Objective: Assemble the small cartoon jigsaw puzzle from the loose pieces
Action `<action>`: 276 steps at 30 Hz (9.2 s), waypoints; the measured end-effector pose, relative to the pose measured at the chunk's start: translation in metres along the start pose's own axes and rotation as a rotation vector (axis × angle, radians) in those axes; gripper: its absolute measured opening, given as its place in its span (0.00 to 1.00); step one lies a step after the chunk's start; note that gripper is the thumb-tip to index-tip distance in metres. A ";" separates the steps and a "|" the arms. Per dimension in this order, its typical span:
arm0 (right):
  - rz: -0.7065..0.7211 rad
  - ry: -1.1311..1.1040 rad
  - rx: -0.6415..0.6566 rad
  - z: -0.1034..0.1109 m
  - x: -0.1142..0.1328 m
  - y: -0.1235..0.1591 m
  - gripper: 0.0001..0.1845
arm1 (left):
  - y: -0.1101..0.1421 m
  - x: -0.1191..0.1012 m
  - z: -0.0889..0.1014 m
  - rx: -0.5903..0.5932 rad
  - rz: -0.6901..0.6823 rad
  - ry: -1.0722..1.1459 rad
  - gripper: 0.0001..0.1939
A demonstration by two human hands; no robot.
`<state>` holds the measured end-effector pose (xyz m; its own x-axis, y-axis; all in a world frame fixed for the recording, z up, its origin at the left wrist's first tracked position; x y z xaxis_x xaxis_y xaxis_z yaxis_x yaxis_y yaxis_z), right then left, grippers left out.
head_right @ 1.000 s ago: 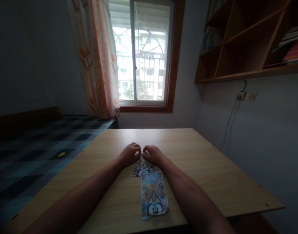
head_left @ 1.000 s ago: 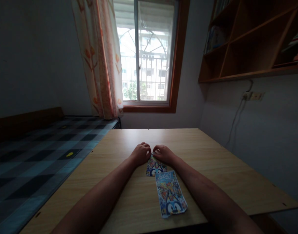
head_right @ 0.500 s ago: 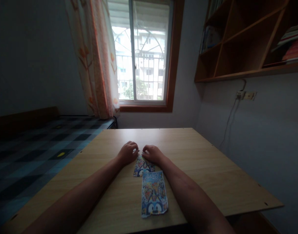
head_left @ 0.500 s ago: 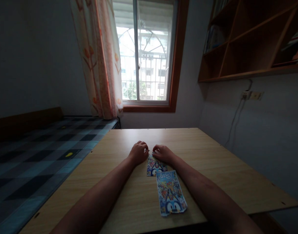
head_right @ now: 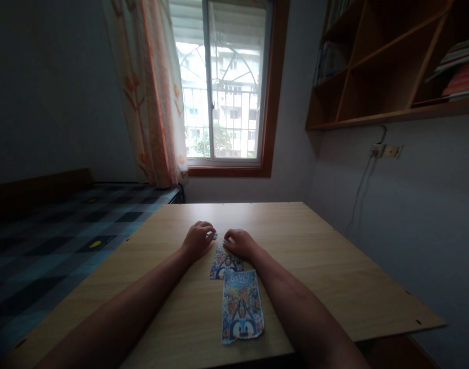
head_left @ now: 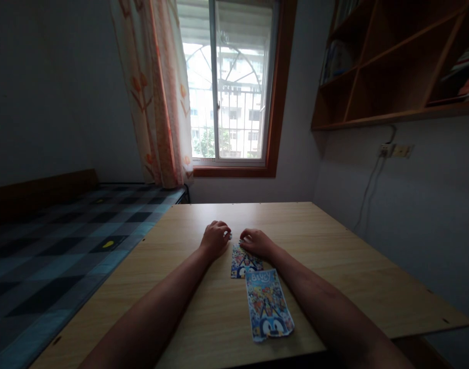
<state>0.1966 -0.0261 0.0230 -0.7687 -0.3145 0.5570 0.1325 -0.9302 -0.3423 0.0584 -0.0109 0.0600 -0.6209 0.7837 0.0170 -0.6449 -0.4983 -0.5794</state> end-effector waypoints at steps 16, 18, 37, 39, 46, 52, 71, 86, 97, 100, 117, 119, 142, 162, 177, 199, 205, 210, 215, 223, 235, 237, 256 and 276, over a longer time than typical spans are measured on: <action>0.015 -0.094 -0.024 0.006 0.004 0.006 0.08 | -0.002 -0.039 -0.009 0.059 -0.234 0.135 0.08; 0.020 -0.099 -0.028 0.006 0.004 0.007 0.07 | -0.003 -0.041 -0.010 0.068 -0.238 0.138 0.08; 0.006 -0.115 -0.019 0.004 0.002 0.005 0.10 | -0.006 -0.043 -0.008 0.032 -0.264 0.135 0.06; 0.008 -0.119 -0.009 0.002 0.001 0.005 0.11 | -0.006 -0.040 -0.006 0.005 -0.248 0.130 0.06; 0.024 -0.131 0.021 -0.003 -0.004 0.002 0.17 | -0.001 -0.005 -0.001 -0.078 -0.057 0.094 0.07; 0.050 -0.060 0.025 -0.003 -0.003 0.003 0.16 | 0.009 0.031 0.003 -0.104 0.173 0.032 0.11; 0.071 -0.006 0.020 -0.002 0.000 0.004 0.13 | 0.018 0.048 -0.001 0.047 0.388 -0.065 0.14; 0.007 -0.043 0.017 -0.005 -0.008 -0.001 0.14 | 0.022 0.051 -0.001 0.022 0.410 -0.080 0.12; -0.061 -0.043 -0.053 0.004 -0.018 -0.004 0.16 | -0.001 -0.026 -0.007 0.099 -0.140 0.057 0.09; -0.069 -0.046 -0.058 0.005 -0.019 -0.004 0.16 | -0.002 -0.044 -0.015 0.195 -0.223 0.043 0.10; -0.020 0.086 -0.084 0.010 -0.003 0.004 0.17 | -0.002 -0.055 -0.021 0.320 -0.253 -0.097 0.12; -0.012 0.110 -0.080 0.009 -0.001 0.005 0.16 | -0.002 -0.055 -0.022 0.331 -0.247 -0.103 0.13; 0.078 0.215 -0.068 0.004 0.013 0.010 0.13 | -0.001 -0.053 -0.026 0.357 -0.234 -0.117 0.14; 0.083 0.259 -0.063 0.003 0.014 0.010 0.11 | -0.001 -0.052 -0.027 0.376 -0.214 -0.121 0.13; -0.129 0.135 -0.185 0.023 -0.007 0.007 0.15 | -0.002 -0.047 -0.024 0.364 -0.175 -0.145 0.12; -0.154 -0.154 -0.370 0.046 -0.023 0.007 0.20 | -0.002 -0.059 -0.024 0.346 -0.235 -0.090 0.18; -0.099 -0.173 -0.362 0.045 -0.017 0.008 0.18 | -0.001 -0.059 -0.024 0.348 -0.232 -0.073 0.17; -0.086 -0.207 -0.364 0.045 -0.016 0.008 0.17 | -0.001 -0.059 -0.024 0.360 -0.228 -0.075 0.17; -0.202 -0.303 -0.323 0.042 -0.030 0.004 0.17 | -0.001 -0.058 -0.024 0.358 -0.224 -0.072 0.17; -0.392 -0.602 -0.244 0.026 -0.059 -0.003 0.16 | 0.000 -0.057 -0.025 0.359 -0.219 -0.059 0.17; -0.439 -0.903 -0.193 0.023 -0.063 -0.004 0.15 | 0.001 -0.056 -0.027 0.333 -0.241 -0.046 0.17; -0.456 -0.938 -0.177 0.022 -0.063 -0.003 0.16 | 0.001 -0.057 -0.027 0.332 -0.249 -0.042 0.16; -0.523 -1.068 -0.097 0.016 -0.060 0.001 0.15 | -0.001 -0.063 -0.023 0.339 -0.269 -0.047 0.16; -0.528 -1.054 -0.066 0.011 -0.057 0.001 0.15 | -0.001 -0.064 -0.020 0.340 -0.264 -0.044 0.14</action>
<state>0.2479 -0.0111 -0.0008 0.1820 0.0770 0.9803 -0.1032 -0.9899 0.0969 0.1075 -0.0536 0.0433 -0.4282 0.8879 0.1679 -0.8898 -0.3820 -0.2496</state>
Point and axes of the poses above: each hand's wrist, its own y-axis away from the middle knuckle, its own z-axis out of the back of the hand, x = y × z, the point moved 10 cm from there along -y, towards the middle knuckle, and after that the axes turned 14 degrees about -z, right-handed, at the moved point
